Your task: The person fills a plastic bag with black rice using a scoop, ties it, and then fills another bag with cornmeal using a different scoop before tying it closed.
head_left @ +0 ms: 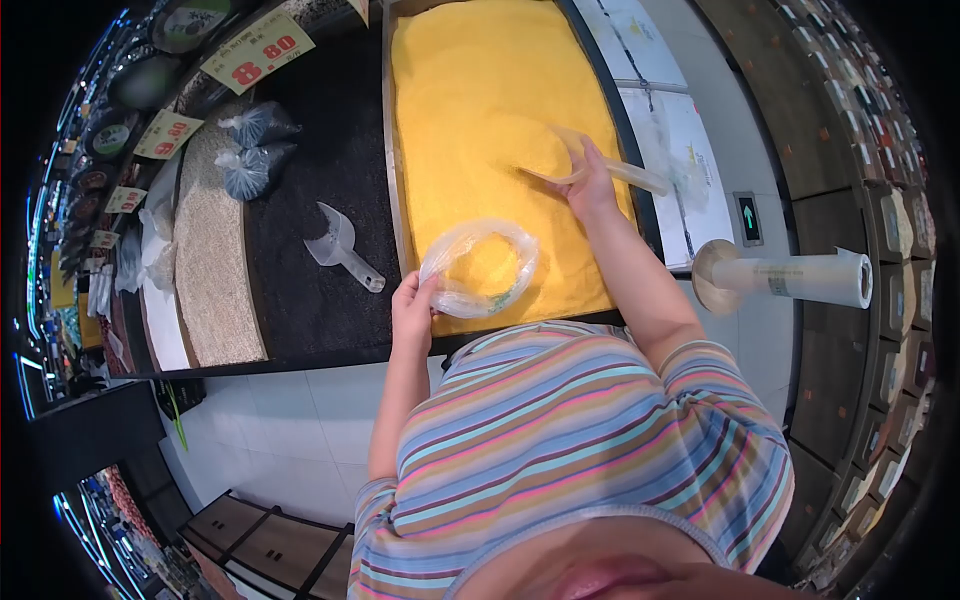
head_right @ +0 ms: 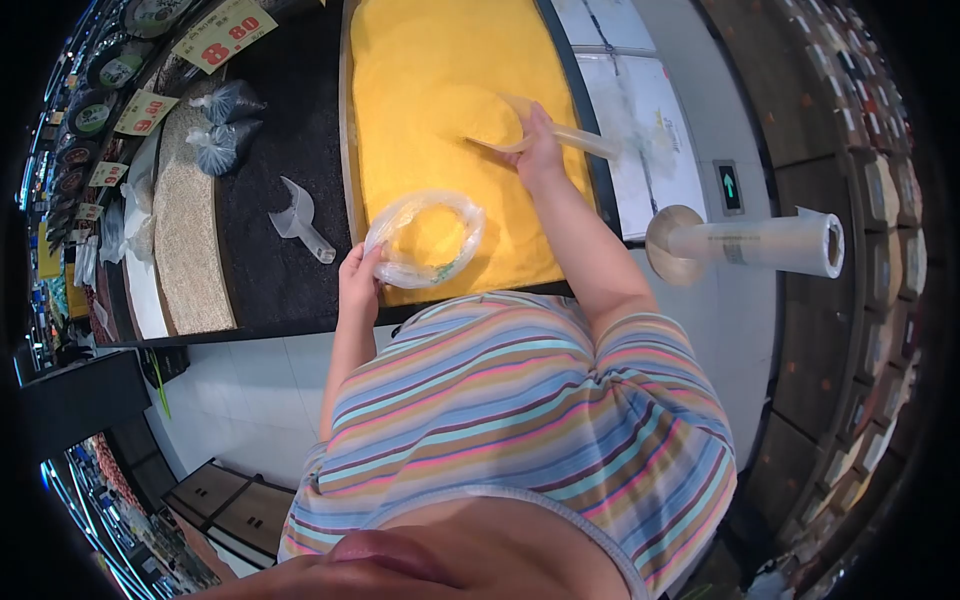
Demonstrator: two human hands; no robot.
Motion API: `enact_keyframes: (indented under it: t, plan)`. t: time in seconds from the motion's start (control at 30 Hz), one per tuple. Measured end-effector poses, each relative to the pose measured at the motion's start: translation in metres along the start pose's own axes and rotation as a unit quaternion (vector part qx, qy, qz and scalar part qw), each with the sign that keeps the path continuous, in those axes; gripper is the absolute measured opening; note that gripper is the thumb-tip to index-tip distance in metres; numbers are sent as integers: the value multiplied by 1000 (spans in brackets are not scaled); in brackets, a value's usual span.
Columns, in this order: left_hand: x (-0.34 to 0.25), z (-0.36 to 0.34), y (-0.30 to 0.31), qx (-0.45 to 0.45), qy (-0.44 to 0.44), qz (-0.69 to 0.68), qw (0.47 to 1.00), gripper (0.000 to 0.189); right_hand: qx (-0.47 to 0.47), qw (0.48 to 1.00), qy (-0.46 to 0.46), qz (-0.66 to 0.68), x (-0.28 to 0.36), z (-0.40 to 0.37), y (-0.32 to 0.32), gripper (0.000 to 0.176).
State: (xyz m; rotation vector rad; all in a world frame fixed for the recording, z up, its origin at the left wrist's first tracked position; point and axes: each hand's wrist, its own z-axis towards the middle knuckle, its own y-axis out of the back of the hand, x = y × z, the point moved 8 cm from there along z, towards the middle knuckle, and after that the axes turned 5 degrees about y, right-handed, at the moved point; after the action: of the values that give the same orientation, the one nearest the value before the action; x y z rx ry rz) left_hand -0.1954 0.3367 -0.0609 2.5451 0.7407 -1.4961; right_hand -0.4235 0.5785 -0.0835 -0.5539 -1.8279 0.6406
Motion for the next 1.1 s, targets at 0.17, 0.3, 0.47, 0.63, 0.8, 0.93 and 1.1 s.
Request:
enact_keyframes:
  t: [0.17,0.3,0.47,0.63,0.8,0.93,1.1]
  plan:
    - [-6,-11,-21,-4,62,-130,990,30,66,996,-37,46,-1,-17,19,49]
    - [12,-1,-21,68,89,-176,978,37,25,999,-34,19,16,-55,12,50]
    - [6,-6,-34,97,94,-218,967,44,81,996,-39,-14,32,-89,4,49]
    - [-3,-11,-42,112,81,-240,961,46,101,990,-88,-40,37,-120,-5,51]
    - [-10,-14,-46,109,42,-220,969,44,137,978,-94,-128,18,-137,-25,51]
    - [-24,-26,-54,129,5,-178,975,39,177,943,-79,-270,-5,-144,-61,51]
    - [-34,-36,-49,89,-22,-145,985,36,377,702,337,-502,7,-181,-137,52]
